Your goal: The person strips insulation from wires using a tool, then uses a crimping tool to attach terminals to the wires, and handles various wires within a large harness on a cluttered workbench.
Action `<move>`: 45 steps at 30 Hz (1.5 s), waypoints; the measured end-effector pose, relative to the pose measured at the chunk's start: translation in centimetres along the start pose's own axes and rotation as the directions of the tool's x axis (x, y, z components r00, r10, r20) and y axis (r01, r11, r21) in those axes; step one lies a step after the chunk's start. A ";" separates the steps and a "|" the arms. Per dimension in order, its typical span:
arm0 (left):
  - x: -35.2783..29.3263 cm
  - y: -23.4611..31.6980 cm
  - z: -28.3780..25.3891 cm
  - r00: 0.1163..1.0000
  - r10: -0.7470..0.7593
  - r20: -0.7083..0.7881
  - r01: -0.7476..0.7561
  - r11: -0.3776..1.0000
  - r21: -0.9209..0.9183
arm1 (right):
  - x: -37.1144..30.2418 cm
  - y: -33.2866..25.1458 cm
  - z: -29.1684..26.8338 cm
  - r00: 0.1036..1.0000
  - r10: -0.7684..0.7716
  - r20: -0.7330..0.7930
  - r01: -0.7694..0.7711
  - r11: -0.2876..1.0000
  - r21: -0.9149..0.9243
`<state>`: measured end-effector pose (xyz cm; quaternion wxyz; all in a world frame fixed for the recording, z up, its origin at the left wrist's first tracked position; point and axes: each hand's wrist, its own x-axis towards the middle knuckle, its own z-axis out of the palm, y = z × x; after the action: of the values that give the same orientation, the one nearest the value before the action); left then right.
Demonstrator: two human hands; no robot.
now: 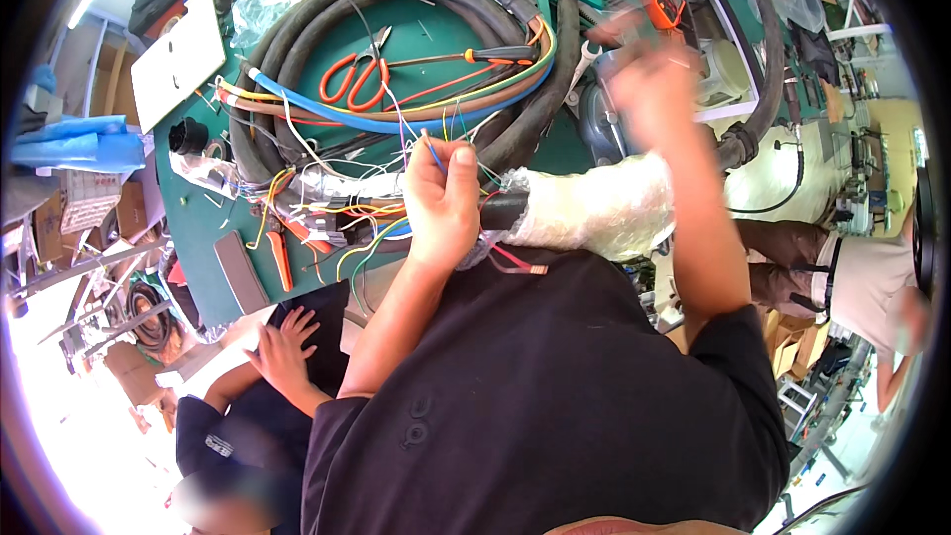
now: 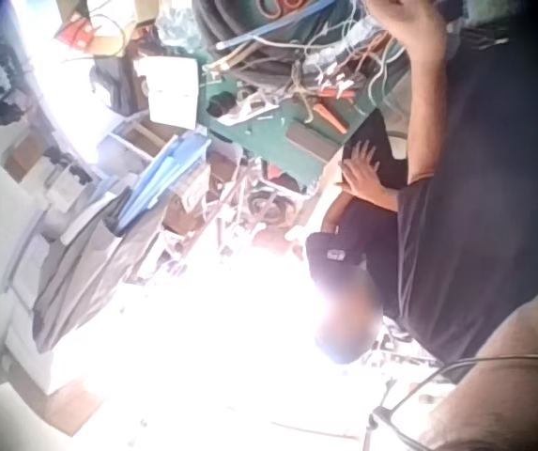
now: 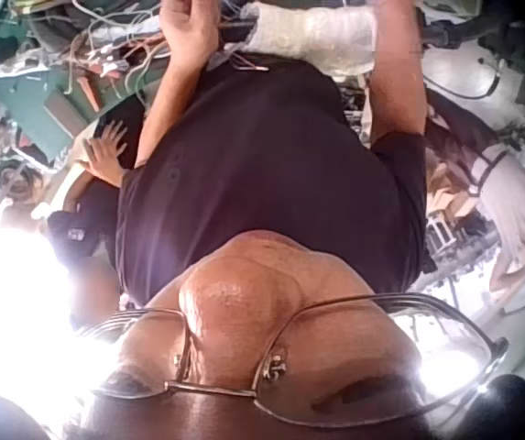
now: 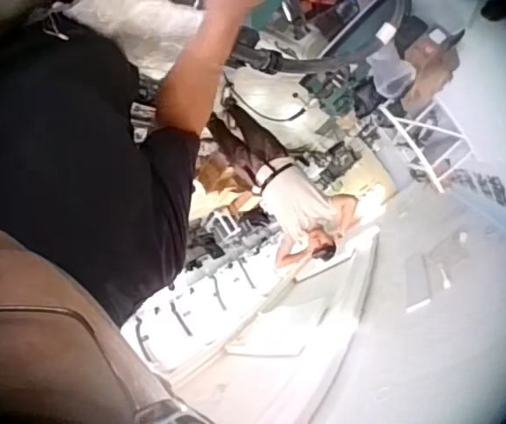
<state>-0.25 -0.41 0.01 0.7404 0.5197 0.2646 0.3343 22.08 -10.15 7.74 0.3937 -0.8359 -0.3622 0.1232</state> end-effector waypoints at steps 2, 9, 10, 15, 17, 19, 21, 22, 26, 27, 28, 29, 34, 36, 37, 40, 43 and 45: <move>0.0 0.0 0.1 0.999 0.046 0.013 -0.046 0.999 0.001 | 2.7 -0.9 -6.8 0.962 0.017 -0.271 0.018 0.992 0.129; 1.1 0.2 -0.1 0.999 -0.026 0.043 0.035 0.969 -0.246 | -0.6 -3.8 -4.7 0.981 -0.170 0.094 0.154 0.975 0.161; 1.1 0.5 0.0 0.998 -0.047 0.038 0.054 0.970 -0.237 | -1.0 -3.2 -3.7 0.978 -0.159 0.135 0.142 0.982 0.126; 1.2 0.4 0.0 0.999 -0.047 0.025 0.051 0.983 -0.176 | -2.2 -3.2 0.1 0.930 -0.084 0.359 0.077 0.996 0.033; 1.2 0.6 0.2 0.999 -0.049 0.011 0.051 0.982 -0.182 | -2.4 -2.8 1.2 0.923 -0.091 0.373 0.007 0.975 0.220; 1.2 0.7 0.4 0.999 -0.049 -0.003 0.047 0.977 -0.206 | -2.5 -3.1 2.5 0.935 -0.138 0.326 0.021 0.942 0.336; 1.2 0.7 0.3 0.999 -0.046 0.015 0.048 0.978 -0.205 | -3.0 -3.9 3.9 0.937 -0.118 0.329 -0.041 0.898 0.439; 1.3 0.7 0.5 0.999 -0.042 0.008 0.043 0.981 -0.191 | -3.3 -4.3 4.8 0.935 -0.112 0.338 -0.068 0.876 0.478; 1.2 0.6 0.5 0.999 -0.049 0.007 0.049 0.984 -0.171 | -3.5 -4.9 7.9 0.945 -0.087 0.314 -0.092 0.853 0.514; 1.2 0.5 0.5 0.999 -0.037 0.011 0.039 0.986 -0.164 | -3.5 -4.9 8.4 0.952 -0.083 0.294 -0.090 0.842 0.532; 1.1 0.5 0.5 1.000 -0.026 0.015 0.028 0.987 -0.157 | -3.3 -5.1 8.5 0.951 -0.089 0.295 -0.079 0.855 0.512; 1.1 0.5 0.5 1.000 -0.015 0.018 0.017 0.988 -0.151 | -3.2 -5.5 8.4 0.951 -0.094 0.295 -0.067 0.867 0.493; 1.0 0.2 0.3 1.000 -0.019 0.021 0.022 0.989 -0.144 | -3.1 -5.6 8.6 0.946 -0.086 0.313 -0.086 0.864 0.497; 1.0 0.2 0.3 0.999 -0.020 0.030 0.024 0.988 -0.153 | -3.2 -5.7 8.7 0.947 -0.050 0.319 -0.126 0.852 0.509; 1.0 0.2 0.2 0.999 -0.020 0.032 0.025 0.988 -0.153 | -3.2 -5.5 8.8 0.948 -0.052 0.314 -0.123 0.850 0.511; 1.0 0.3 0.3 1.000 -0.014 0.027 0.018 0.987 -0.158 | -3.1 -5.2 9.1 0.950 -0.045 0.308 -0.128 0.845 0.519; 1.0 0.4 0.5 1.000 -0.005 0.014 0.007 0.985 -0.173 | -3.2 -5.4 9.0 0.947 -0.021 0.322 -0.162 0.831 0.532; 1.1 0.4 0.5 1.000 -0.009 0.026 0.014 0.982 -0.188 | -3.2 -5.5 8.9 0.945 -0.014 0.327 -0.179 0.816 0.550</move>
<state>0.69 0.22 0.51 0.7913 0.4501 0.2255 0.3471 12.58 -4.98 5.73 0.5571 -0.6632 -0.3296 0.3757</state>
